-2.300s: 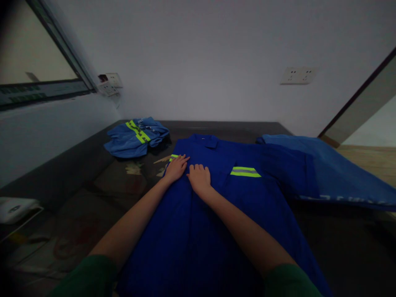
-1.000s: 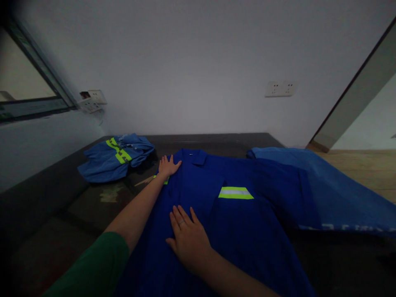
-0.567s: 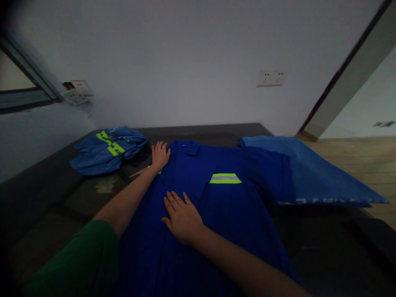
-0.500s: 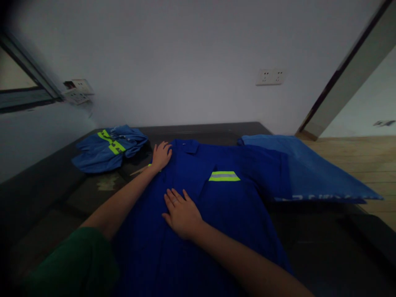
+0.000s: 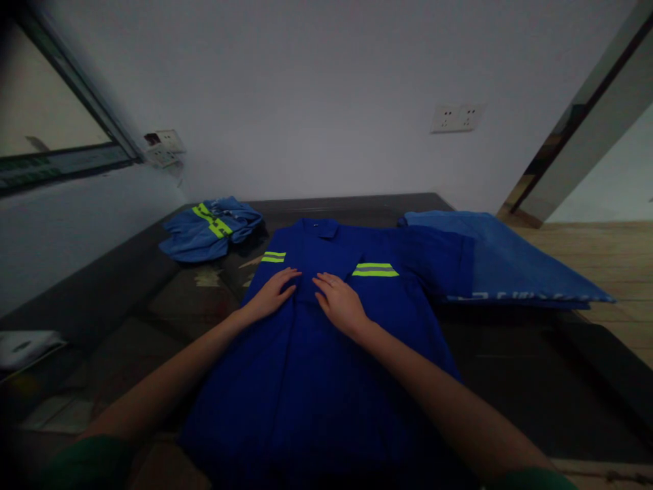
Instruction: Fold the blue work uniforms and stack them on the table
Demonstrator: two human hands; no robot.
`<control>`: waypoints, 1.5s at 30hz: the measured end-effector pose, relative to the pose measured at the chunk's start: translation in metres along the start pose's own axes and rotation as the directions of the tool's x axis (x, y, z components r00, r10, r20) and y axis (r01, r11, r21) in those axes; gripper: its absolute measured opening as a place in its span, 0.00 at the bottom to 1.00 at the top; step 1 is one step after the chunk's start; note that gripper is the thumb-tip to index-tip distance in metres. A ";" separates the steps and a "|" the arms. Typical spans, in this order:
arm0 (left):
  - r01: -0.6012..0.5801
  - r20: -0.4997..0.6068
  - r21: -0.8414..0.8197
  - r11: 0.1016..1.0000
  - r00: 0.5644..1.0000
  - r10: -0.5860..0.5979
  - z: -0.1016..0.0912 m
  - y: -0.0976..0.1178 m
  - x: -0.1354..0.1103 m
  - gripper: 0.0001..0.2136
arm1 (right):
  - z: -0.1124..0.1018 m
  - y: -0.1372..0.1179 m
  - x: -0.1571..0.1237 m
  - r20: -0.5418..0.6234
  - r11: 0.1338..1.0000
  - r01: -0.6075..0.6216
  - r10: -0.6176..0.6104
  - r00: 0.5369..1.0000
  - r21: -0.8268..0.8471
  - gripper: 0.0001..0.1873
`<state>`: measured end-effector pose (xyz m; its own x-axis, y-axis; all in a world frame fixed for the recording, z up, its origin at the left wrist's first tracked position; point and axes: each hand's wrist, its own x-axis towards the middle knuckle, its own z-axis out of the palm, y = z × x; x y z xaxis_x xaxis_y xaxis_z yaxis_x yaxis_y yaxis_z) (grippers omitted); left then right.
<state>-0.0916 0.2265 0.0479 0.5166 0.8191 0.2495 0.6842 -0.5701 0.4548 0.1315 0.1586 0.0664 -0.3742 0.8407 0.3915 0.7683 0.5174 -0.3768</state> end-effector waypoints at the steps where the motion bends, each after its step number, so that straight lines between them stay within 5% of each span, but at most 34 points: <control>1: 0.011 0.017 0.020 1.000 1.000 -0.011 0.003 0.001 -0.001 0.19 | -0.003 0.004 -0.003 0.048 0.999 -0.015 0.017 0.999 -0.029 0.20; 6: 0.032 0.050 0.109 0.994 0.998 -0.038 0.011 0.003 -0.003 0.21 | -0.006 0.009 -0.024 0.284 0.985 0.073 -0.027 0.959 -0.155 0.23; 14: 0.040 0.113 0.215 0.976 0.991 -0.065 0.010 0.006 -0.004 0.23 | -0.007 0.010 -0.036 0.322 0.980 0.118 -0.061 0.945 -0.158 0.23; 26: 0.007 -0.013 0.153 0.988 1.000 -0.005 0.017 0.000 -0.006 0.20 | 0.010 -0.015 -0.003 0.285 0.987 0.135 -0.105 0.953 -0.087 0.26; 32: -0.034 -0.148 0.055 0.998 0.988 0.042 0.011 -0.004 -0.002 0.12 | 0.012 -0.019 0.005 0.201 0.990 0.054 -0.026 0.979 -0.132 0.14; 38: 0.000 -0.196 0.002 1.000 0.981 0.001 0.006 -0.007 0.003 0.09 | 0.015 -0.024 0.023 0.212 0.935 0.171 -0.107 0.971 -0.311 0.09; 45: 0.026 -0.229 -0.029 0.999 0.973 -0.032 0.010 -0.010 0.004 0.09 | 0.025 -0.021 0.024 0.199 0.916 0.220 -0.159 0.967 -0.336 0.10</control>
<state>-0.0908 0.2346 0.0356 0.3627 0.8296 0.4244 0.6818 -0.5467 0.4860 0.0932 0.1714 0.0627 -0.5877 0.7623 0.2711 0.7958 0.6052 0.0234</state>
